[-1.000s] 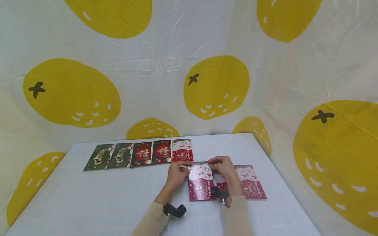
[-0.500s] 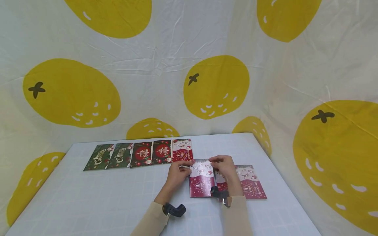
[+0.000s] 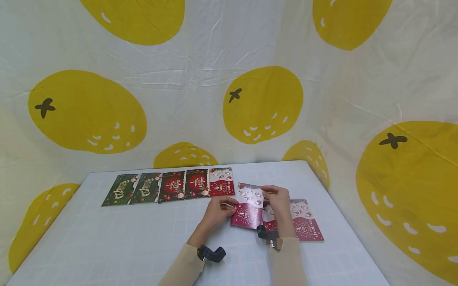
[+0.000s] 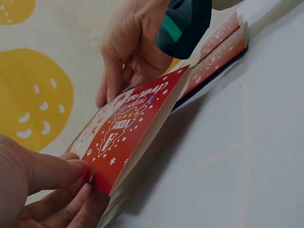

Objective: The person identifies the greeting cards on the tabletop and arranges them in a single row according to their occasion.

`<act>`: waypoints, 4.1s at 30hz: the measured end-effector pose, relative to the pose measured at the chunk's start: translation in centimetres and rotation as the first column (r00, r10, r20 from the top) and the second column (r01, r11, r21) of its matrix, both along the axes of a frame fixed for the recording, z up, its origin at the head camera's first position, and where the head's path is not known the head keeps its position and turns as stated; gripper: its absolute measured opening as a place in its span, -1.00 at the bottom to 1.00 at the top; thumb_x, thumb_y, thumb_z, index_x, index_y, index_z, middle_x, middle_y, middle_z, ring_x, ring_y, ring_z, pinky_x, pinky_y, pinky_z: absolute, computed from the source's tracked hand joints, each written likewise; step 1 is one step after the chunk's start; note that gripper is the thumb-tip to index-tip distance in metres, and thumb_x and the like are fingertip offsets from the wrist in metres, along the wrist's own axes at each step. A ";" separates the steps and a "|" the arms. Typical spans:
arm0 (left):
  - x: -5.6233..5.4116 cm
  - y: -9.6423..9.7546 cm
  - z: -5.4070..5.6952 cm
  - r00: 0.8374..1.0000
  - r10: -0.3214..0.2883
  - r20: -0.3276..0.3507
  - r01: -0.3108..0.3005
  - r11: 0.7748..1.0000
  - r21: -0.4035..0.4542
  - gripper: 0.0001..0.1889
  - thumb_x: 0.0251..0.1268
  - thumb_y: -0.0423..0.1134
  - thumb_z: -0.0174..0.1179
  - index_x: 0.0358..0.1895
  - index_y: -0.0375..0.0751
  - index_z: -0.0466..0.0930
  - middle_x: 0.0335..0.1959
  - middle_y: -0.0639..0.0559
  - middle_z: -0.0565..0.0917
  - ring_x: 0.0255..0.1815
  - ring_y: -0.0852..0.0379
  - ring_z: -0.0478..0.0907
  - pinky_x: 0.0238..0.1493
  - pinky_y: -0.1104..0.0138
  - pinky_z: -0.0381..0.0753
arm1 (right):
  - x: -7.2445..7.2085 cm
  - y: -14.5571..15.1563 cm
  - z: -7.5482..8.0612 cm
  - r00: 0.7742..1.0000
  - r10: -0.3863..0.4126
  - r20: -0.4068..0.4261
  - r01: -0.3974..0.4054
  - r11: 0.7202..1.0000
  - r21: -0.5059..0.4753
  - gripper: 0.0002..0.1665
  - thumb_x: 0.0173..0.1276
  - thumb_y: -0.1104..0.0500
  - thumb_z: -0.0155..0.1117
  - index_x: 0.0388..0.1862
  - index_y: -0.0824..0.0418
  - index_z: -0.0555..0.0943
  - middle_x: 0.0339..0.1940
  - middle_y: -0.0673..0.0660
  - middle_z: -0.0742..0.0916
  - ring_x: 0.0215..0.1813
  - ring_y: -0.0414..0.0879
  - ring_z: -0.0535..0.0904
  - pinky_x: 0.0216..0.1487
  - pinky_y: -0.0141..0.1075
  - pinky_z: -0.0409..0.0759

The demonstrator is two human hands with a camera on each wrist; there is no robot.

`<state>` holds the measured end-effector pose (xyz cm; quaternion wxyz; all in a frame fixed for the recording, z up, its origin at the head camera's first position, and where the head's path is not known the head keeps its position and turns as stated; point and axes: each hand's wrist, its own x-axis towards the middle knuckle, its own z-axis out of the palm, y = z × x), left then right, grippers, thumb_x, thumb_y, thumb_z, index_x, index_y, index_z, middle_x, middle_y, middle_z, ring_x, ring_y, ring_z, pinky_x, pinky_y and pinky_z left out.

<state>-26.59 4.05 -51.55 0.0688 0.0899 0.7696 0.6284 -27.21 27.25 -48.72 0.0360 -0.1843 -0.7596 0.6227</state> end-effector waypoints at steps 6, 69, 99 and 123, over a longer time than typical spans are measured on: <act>0.0 0.0 0.1 1.000 -0.017 0.023 0.017 1.000 -0.022 -0.75 0.22 -0.58 0.37 -0.18 -0.16 0.85 -0.18 0.07 0.75 -0.38 0.17 0.61 -0.34 0.33 0.62 | 0.0 0.0 -0.1 0.999 -0.029 -0.023 0.028 1.000 -0.008 -0.70 0.57 0.32 0.24 0.19 0.25 0.73 0.26 0.28 0.68 0.30 0.18 0.55 0.42 0.05 0.40; -1.1 -1.2 -0.3 0.947 0.317 -0.055 -0.309 0.944 0.116 -0.66 0.09 -0.66 0.36 -0.07 -0.31 0.82 -0.19 -0.10 0.81 -0.41 0.19 0.65 -0.42 0.41 0.63 | -0.6 -2.0 -0.8 0.969 0.247 0.007 -0.247 0.965 0.086 -0.74 0.35 0.40 0.42 -0.04 0.20 0.84 0.27 0.24 0.72 0.42 0.20 0.48 0.43 0.12 0.40; -0.8 -0.6 -0.2 0.933 0.352 -0.072 -0.344 0.933 0.104 -0.68 0.10 -0.65 0.40 -0.06 -0.33 0.81 -0.12 -0.11 0.79 -0.35 0.15 0.68 -0.40 0.39 0.67 | -0.4 -2.2 -0.6 0.973 0.228 0.028 -0.230 0.967 0.109 -0.74 0.41 0.39 0.36 0.00 0.20 0.83 0.34 0.29 0.66 0.44 0.25 0.44 0.43 0.17 0.39; -1.8 0.4 -0.3 0.914 0.383 -0.132 -0.380 0.924 0.049 -0.68 0.10 -0.62 0.43 -0.06 -0.31 0.80 -0.14 -0.07 0.76 -0.32 0.18 0.65 -0.32 0.38 0.69 | -1.1 -2.4 -0.2 0.979 0.202 0.023 -0.203 0.964 0.174 -0.70 0.42 0.39 0.31 0.05 0.23 0.80 0.32 0.31 0.67 0.40 0.24 0.47 0.36 0.13 0.45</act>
